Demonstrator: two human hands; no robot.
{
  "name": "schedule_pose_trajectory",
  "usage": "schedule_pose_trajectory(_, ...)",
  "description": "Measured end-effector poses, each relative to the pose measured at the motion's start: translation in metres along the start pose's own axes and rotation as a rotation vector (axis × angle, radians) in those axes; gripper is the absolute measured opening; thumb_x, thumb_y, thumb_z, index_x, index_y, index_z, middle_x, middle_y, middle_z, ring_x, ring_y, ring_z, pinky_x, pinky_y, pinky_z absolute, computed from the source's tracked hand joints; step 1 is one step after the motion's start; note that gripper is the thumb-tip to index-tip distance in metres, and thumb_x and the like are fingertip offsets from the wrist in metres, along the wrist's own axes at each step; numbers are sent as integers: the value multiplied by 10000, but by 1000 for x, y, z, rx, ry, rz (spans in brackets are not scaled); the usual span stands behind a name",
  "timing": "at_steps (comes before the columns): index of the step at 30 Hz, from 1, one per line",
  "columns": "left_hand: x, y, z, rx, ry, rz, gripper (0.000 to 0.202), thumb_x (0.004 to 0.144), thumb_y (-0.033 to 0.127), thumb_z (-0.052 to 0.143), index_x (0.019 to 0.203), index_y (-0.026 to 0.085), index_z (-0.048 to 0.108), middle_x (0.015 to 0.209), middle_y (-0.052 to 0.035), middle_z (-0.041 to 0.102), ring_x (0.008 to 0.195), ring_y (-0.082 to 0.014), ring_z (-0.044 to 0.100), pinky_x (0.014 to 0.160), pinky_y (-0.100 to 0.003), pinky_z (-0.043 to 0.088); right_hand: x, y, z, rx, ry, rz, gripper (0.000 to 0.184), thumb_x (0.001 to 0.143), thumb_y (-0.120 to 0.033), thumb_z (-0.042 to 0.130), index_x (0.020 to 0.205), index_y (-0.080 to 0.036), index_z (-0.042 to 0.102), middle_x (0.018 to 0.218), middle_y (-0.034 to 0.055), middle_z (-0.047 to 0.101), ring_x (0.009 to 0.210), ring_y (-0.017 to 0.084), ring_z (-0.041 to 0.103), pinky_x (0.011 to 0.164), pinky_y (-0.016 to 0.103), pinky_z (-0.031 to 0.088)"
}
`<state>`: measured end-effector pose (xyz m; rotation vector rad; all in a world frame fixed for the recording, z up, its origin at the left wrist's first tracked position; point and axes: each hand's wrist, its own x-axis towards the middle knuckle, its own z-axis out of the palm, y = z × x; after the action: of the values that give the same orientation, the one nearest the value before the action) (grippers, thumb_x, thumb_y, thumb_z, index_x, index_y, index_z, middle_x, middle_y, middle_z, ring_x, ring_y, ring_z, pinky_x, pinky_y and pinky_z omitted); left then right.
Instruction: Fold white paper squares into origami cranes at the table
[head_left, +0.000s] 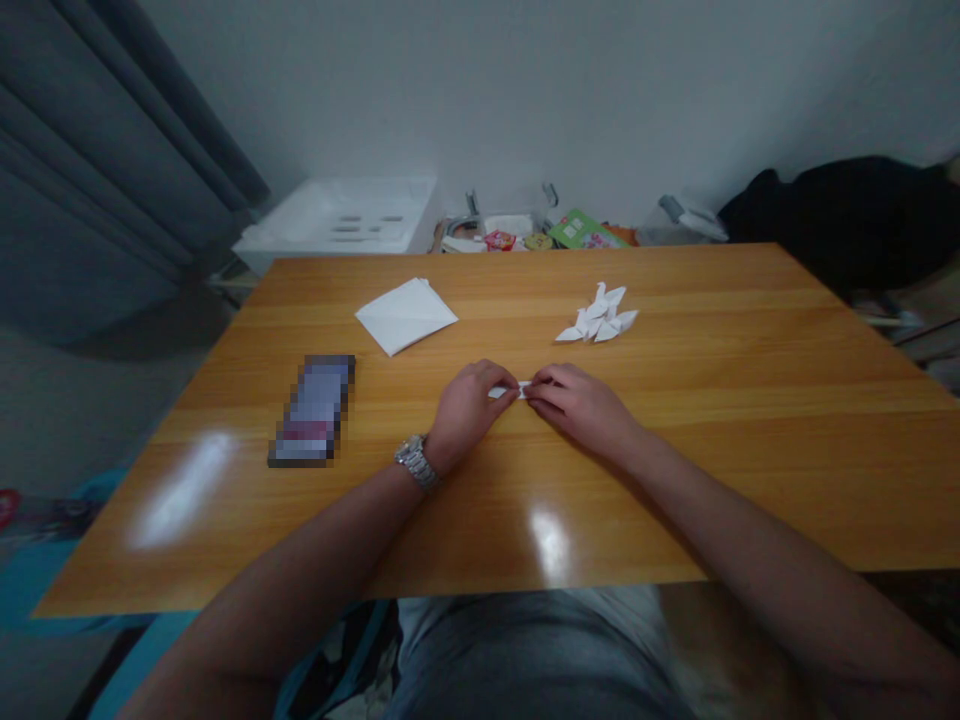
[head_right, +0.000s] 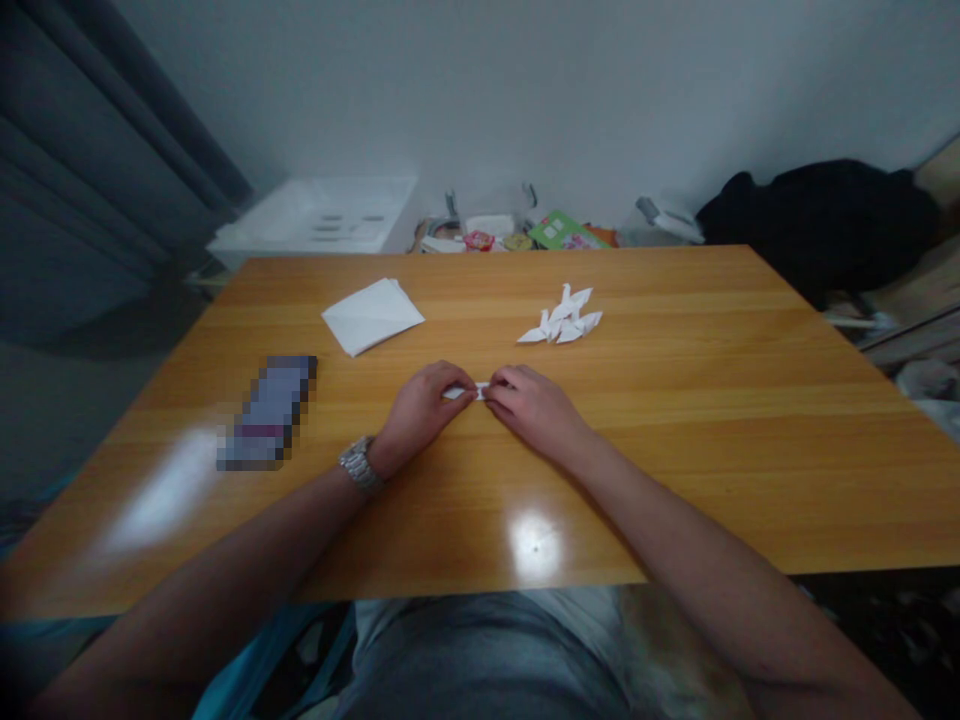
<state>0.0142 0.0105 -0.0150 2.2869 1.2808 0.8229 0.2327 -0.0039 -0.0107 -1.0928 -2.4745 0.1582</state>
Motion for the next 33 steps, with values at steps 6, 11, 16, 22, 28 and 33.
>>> schedule_pose_trajectory(6,0,1,-2,1,-14,-17,72,936,242,670,941,194,724,1001,-49,711,956,-203,642,876,-340,514,-4,-2,-8,-10,-5,-7,266,1008,-282,560,1224,-248,711,1168,114,678,1035,264,645,882,407,537)
schedule_pose_trajectory(11,-1,-1,-1,13,-10,-11,70,934,252,677,938,200,724,998,-42,718,938,-193,649,849,-323,516,-7,0,-9,25,-31,-23,314,992,-283,585,1284,-238,692,1311,142,656,1157,305,641,981,491,541)
schedule_pose_trajectory(16,0,1,-2,65,-13,5,110,954,289,658,944,201,724,1005,-46,723,936,-194,655,842,-322,517,-9,2,-6,38,-53,-11,341,982,-285,595,1309,-241,683,1378,142,638,1229,311,627,1035,518,528)
schedule_pose_trajectory(22,-1,2,-13,186,-125,130,214,1008,351,578,1022,203,732,1068,-54,735,980,-208,671,867,-328,528,-10,1,-9,-6,-104,-9,352,1006,-316,559,1317,-205,681,1399,166,631,1259,326,617,1050,522,523)
schedule_pose_trajectory(28,-10,2,-23,300,-243,264,305,1048,347,486,1242,232,692,1277,-84,677,1111,-220,650,963,-355,531,-11,4,-9,-1,-113,2,369,992,-322,587,1344,-244,663,1423,135,623,1287,320,603,1067,518,512)
schedule_pose_trajectory(33,-11,6,-24,389,-238,283,326,1058,294,444,1310,227,641,1306,-92,651,1140,-226,635,990,-365,525,-11,7,-8,-9,-110,1,404,1006,-324,561,1396,-234,619,1447,143,602,1316,319,581,1091,522,492)
